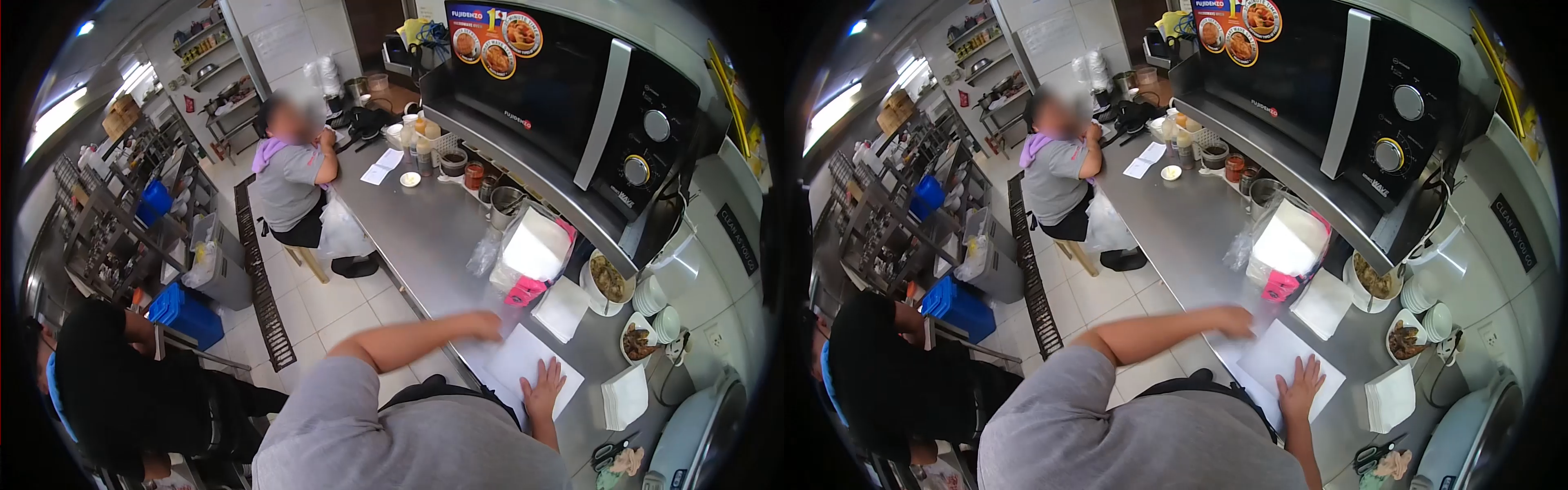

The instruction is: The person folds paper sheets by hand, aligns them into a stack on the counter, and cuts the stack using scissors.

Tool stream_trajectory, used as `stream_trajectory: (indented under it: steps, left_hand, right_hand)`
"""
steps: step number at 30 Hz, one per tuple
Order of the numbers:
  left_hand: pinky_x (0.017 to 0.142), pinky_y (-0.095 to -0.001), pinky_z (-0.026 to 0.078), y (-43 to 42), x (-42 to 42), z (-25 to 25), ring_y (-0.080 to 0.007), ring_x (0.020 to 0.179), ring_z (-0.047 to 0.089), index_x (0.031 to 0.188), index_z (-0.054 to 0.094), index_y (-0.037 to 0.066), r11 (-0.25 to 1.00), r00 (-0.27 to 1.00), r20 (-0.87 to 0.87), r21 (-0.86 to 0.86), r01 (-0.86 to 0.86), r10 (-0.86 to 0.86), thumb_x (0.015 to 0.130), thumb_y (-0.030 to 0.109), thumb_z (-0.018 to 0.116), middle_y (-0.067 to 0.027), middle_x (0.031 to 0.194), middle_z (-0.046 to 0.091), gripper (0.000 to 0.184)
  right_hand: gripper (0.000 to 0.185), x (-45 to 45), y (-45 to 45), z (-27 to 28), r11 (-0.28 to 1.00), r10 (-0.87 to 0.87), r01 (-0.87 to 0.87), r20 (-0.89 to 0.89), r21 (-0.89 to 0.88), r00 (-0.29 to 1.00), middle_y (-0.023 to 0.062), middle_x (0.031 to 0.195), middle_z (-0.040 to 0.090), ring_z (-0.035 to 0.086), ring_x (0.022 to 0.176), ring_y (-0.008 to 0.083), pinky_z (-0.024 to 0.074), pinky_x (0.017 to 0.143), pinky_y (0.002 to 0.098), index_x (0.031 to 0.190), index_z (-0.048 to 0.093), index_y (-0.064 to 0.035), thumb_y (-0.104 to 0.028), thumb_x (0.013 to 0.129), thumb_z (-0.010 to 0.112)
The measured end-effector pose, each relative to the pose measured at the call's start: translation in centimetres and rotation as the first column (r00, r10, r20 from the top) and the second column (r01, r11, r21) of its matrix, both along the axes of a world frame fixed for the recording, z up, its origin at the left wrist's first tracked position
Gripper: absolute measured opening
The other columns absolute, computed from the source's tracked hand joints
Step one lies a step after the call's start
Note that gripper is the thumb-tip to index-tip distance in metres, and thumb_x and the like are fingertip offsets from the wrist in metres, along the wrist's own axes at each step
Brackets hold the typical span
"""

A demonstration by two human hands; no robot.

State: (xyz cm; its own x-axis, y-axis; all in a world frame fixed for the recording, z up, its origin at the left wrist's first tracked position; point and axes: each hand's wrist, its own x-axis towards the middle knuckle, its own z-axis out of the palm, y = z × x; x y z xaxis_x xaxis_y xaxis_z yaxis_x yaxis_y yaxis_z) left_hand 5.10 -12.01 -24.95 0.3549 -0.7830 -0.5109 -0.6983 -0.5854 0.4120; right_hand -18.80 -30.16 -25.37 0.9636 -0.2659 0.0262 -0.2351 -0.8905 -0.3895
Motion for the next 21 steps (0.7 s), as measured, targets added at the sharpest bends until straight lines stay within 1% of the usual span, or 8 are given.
stream_trajectory:
  steps: [1, 2, 4, 6, 10, 14, 20, 21]
  left_hand:
    - [0.089, -0.0465, 0.049, -2.2, -4.7, 0.8, -0.0383, 0.102, 0.061, 0.121, 0.058, 0.001, 0.952, 0.995, 0.012, -0.294, -0.09, 0.098, 0.084, 0.04, 0.063, -0.0223, 0.113, 0.062, 0.054]
    - [0.099, -0.0482, 0.042, -4.2, -8.1, 3.0, -0.0393, 0.114, 0.055, 0.131, 0.051, 0.003, 0.904, 0.983, -0.034, -0.387, -0.179, 0.18, 0.088, 0.034, 0.059, -0.0208, 0.126, 0.057, 0.053]
    - [0.109, -0.0521, 0.03, -7.7, -11.3, 0.0, -0.0371, 0.133, 0.039, 0.14, 0.04, 0.004, 0.857, 0.958, 0.211, -0.511, -0.064, 0.197, 0.092, 0.027, 0.053, -0.0207, 0.144, 0.041, 0.055]
    - [0.113, -0.0539, 0.02, -7.5, -11.6, -4.0, -0.0351, 0.141, 0.025, 0.145, 0.033, 0.005, 0.887, 0.946, 0.285, -0.461, -0.006, 0.155, 0.094, 0.027, 0.049, -0.0195, 0.151, 0.028, 0.058]
    - [0.117, -0.051, 0.007, -6.3, -10.8, -3.9, -0.0322, 0.147, 0.01, 0.148, 0.027, 0.005, 0.895, 0.957, 0.279, -0.442, 0.056, 0.078, 0.096, 0.033, 0.044, -0.0174, 0.158, 0.012, 0.061]
    - [0.116, -0.0563, 0.008, -5.9, -10.7, -1.9, -0.0338, 0.147, 0.01, 0.15, 0.027, 0.011, 0.92, 0.943, 0.315, -0.39, 0.024, 0.109, 0.096, 0.04, 0.043, -0.0176, 0.158, 0.014, 0.063]
    - [0.115, -0.0583, 0.008, -6.0, -10.4, -2.1, -0.0349, 0.147, 0.009, 0.15, 0.025, 0.012, 0.923, 0.938, 0.331, -0.383, 0.037, 0.1, 0.096, 0.043, 0.042, -0.0184, 0.158, 0.013, 0.065]
    - [0.115, -0.0584, 0.008, -5.9, -10.6, -1.9, -0.0351, 0.147, 0.009, 0.151, 0.025, 0.013, 0.929, 0.938, 0.335, -0.368, 0.039, 0.094, 0.096, 0.044, 0.042, -0.0183, 0.158, 0.012, 0.065]
  right_hand:
    - [0.066, 0.4, -0.2, 0.1, 0.999, 0.007, -0.009, 0.051, 0.031, 0.999, 0.0218, 0.151, 0.028, 0.025, 0.14, 0.0406, 0.0151, 0.114, 0.0561, 0.141, 0.042, -0.0061, -0.025, 0.082, 0.066]
    - [0.065, 0.8, -0.3, 0.1, 0.998, 0.014, -0.02, 0.1, 0.065, 0.995, 0.0221, 0.15, 0.03, 0.027, 0.139, 0.0407, 0.0178, 0.113, 0.0561, 0.14, 0.042, -0.0051, -0.021, 0.082, 0.066]
    - [0.06, 1.6, 0.0, -0.5, 0.982, -0.049, 0.009, 0.203, 0.191, 0.978, 0.0233, 0.147, 0.034, 0.032, 0.136, 0.0401, 0.0234, 0.112, 0.0519, 0.138, 0.044, -0.0025, -0.011, 0.082, 0.064]
    - [0.055, 2.7, 0.1, -2.2, 0.93, -0.169, 0.068, 0.257, 0.362, 0.951, 0.0246, 0.145, 0.037, 0.034, 0.135, 0.0396, 0.0247, 0.112, 0.0527, 0.134, 0.046, -0.0005, -0.011, 0.083, 0.063]
    - [0.069, 0.9, -0.3, -2.3, 0.989, -0.119, 0.123, 0.05, -0.086, 0.992, 0.0217, 0.151, 0.031, 0.026, 0.141, 0.037, 0.0155, 0.115, 0.0538, 0.145, 0.035, -0.0031, -0.029, 0.087, 0.062]
    - [0.081, -2.0, -3.3, -1.6, 0.923, -0.363, 0.357, -0.018, -0.14, 0.932, 0.0208, 0.155, 0.022, 0.019, 0.143, 0.0378, 0.0129, 0.115, 0.0539, 0.146, 0.029, -0.0007, -0.04, 0.085, 0.064]
    - [0.075, -1.5, -3.9, 0.2, 0.908, -0.405, 0.395, -0.048, -0.143, 0.913, 0.0254, 0.153, 0.022, 0.02, 0.142, 0.0412, 0.0156, 0.114, 0.0544, 0.143, 0.032, 0.0028, -0.035, 0.085, 0.063]
    - [0.074, -0.1, -3.3, 0.6, 0.947, -0.321, 0.321, 0.046, -0.004, 0.946, 0.0259, 0.152, 0.023, 0.021, 0.142, 0.0413, 0.0161, 0.114, 0.0543, 0.142, 0.033, 0.003, -0.033, 0.085, 0.063]
